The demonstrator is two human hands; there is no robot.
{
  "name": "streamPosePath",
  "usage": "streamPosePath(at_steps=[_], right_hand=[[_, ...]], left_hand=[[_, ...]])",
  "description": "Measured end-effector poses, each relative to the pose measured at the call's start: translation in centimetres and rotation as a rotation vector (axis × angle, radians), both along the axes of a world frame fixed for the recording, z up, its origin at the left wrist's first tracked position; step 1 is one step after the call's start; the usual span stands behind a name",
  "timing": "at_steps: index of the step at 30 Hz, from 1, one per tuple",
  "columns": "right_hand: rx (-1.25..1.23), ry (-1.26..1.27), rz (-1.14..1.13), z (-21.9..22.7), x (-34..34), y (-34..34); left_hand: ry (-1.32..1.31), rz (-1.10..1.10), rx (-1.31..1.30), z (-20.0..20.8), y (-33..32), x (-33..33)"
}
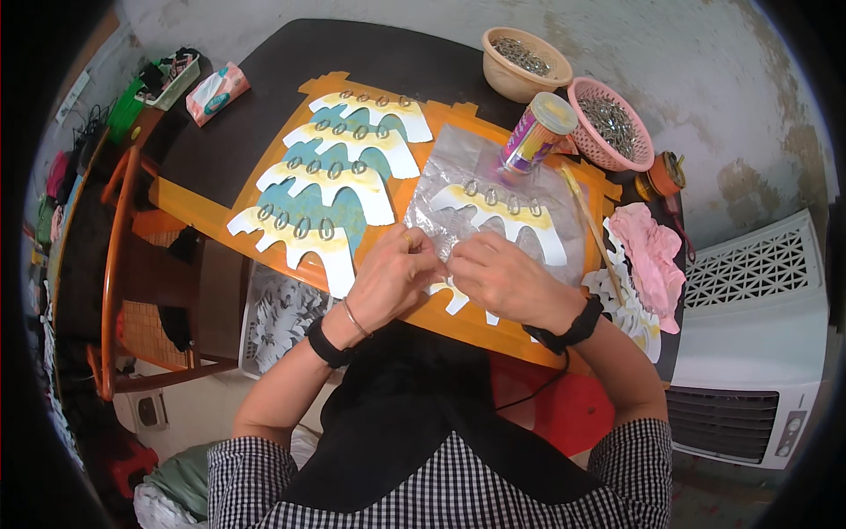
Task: Manually inserting metal decorative elements or grommets into pre-cut shoe upper components.
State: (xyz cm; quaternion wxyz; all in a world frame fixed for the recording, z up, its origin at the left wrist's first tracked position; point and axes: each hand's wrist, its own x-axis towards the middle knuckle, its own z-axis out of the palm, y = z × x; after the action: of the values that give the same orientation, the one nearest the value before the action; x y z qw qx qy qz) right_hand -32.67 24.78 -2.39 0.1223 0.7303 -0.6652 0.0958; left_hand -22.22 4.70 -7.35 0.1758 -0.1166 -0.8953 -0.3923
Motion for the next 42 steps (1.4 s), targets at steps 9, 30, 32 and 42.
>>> streamPosePath(at_steps=[9,30,32,42], right_hand=[[0.050,-0.214,-0.038,-0.5,0.4,0.8],[-0.089,-0.349,-0.227,-1.6,2.7,1.6],[-0.106,-0.369,-0.249,-1.8,2.9,1.8],[-0.133,-0.269,-0.242,-2.3,2.8,2.0]], left_hand=[[-0.020,0.027,-0.011,-0.1,0.1,0.0],[-0.023,0.061,-0.049,-0.2,0.1,0.2],[-0.018,0.066,-0.058,-0.3,0.2,0.3],[-0.113,0.056,0.065,-0.2,-0.2,0.3]])
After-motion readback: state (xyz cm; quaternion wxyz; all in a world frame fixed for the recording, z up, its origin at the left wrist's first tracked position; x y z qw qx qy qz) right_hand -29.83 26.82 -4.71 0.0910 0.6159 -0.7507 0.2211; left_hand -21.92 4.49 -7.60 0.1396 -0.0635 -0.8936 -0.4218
